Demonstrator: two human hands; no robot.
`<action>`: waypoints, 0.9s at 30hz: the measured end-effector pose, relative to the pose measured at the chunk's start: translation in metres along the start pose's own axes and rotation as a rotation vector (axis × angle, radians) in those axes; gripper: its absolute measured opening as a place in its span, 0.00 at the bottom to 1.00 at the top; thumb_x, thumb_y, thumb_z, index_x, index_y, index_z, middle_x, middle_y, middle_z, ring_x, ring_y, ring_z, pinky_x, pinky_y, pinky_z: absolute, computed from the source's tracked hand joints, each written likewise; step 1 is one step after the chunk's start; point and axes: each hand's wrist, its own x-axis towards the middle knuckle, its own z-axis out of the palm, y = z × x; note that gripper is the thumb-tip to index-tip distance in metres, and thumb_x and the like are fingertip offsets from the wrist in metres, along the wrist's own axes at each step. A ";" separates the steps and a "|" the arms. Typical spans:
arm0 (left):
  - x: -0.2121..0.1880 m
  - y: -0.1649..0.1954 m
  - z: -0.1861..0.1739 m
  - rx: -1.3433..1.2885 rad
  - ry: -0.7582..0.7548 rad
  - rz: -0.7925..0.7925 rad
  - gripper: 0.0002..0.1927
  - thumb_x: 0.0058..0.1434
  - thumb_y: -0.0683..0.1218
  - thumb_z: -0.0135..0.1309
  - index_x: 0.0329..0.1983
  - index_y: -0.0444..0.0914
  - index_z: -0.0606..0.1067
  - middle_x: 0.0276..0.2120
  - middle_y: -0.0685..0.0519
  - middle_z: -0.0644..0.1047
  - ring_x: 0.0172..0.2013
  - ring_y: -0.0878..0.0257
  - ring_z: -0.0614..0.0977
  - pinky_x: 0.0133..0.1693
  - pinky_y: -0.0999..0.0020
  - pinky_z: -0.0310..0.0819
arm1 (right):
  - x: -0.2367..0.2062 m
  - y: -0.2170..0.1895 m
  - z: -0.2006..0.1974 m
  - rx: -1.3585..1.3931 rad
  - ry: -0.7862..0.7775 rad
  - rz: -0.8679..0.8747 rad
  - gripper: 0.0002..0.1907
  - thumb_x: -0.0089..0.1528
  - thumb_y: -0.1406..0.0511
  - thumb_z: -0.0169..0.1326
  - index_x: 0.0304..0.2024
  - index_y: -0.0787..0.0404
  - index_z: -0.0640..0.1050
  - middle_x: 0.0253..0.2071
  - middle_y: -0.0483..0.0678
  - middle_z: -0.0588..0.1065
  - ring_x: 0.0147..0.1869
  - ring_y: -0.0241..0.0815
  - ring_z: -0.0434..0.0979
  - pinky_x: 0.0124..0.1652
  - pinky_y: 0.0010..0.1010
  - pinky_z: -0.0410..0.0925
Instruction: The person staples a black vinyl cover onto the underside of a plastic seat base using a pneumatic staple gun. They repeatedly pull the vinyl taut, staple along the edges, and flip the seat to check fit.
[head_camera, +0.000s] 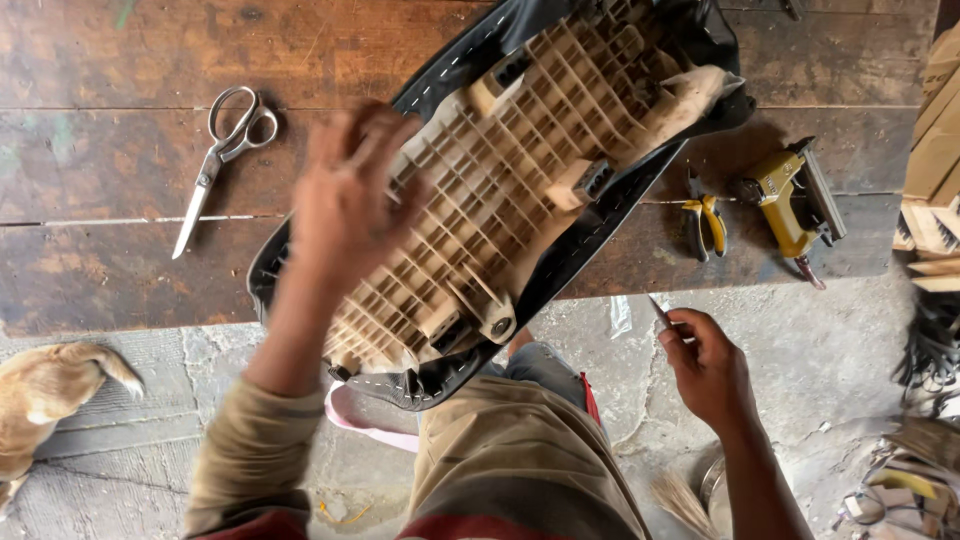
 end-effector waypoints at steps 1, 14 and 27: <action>-0.002 0.021 0.014 -0.140 -0.077 -0.037 0.20 0.71 0.58 0.53 0.61 0.44 0.76 0.57 0.47 0.77 0.41 0.56 0.82 0.35 0.65 0.82 | 0.004 -0.009 -0.003 -0.020 0.011 -0.043 0.18 0.65 0.62 0.56 0.55 0.60 0.76 0.37 0.51 0.82 0.36 0.40 0.82 0.35 0.32 0.73; -0.020 0.142 0.127 0.170 -0.967 0.051 0.46 0.51 0.56 0.66 0.68 0.30 0.64 0.51 0.41 0.76 0.43 0.52 0.81 0.36 0.59 0.83 | -0.018 0.053 0.051 0.329 0.073 0.158 0.15 0.67 0.64 0.54 0.56 0.60 0.77 0.34 0.47 0.81 0.27 0.37 0.79 0.28 0.30 0.70; 0.064 0.012 -0.052 -0.079 -0.628 -0.234 0.27 0.46 0.51 0.66 0.50 0.36 0.80 0.40 0.46 0.82 0.38 0.54 0.82 0.39 0.56 0.77 | -0.030 0.224 0.030 0.403 -0.028 0.119 0.19 0.64 0.66 0.59 0.58 0.62 0.78 0.35 0.53 0.81 0.29 0.39 0.80 0.31 0.31 0.72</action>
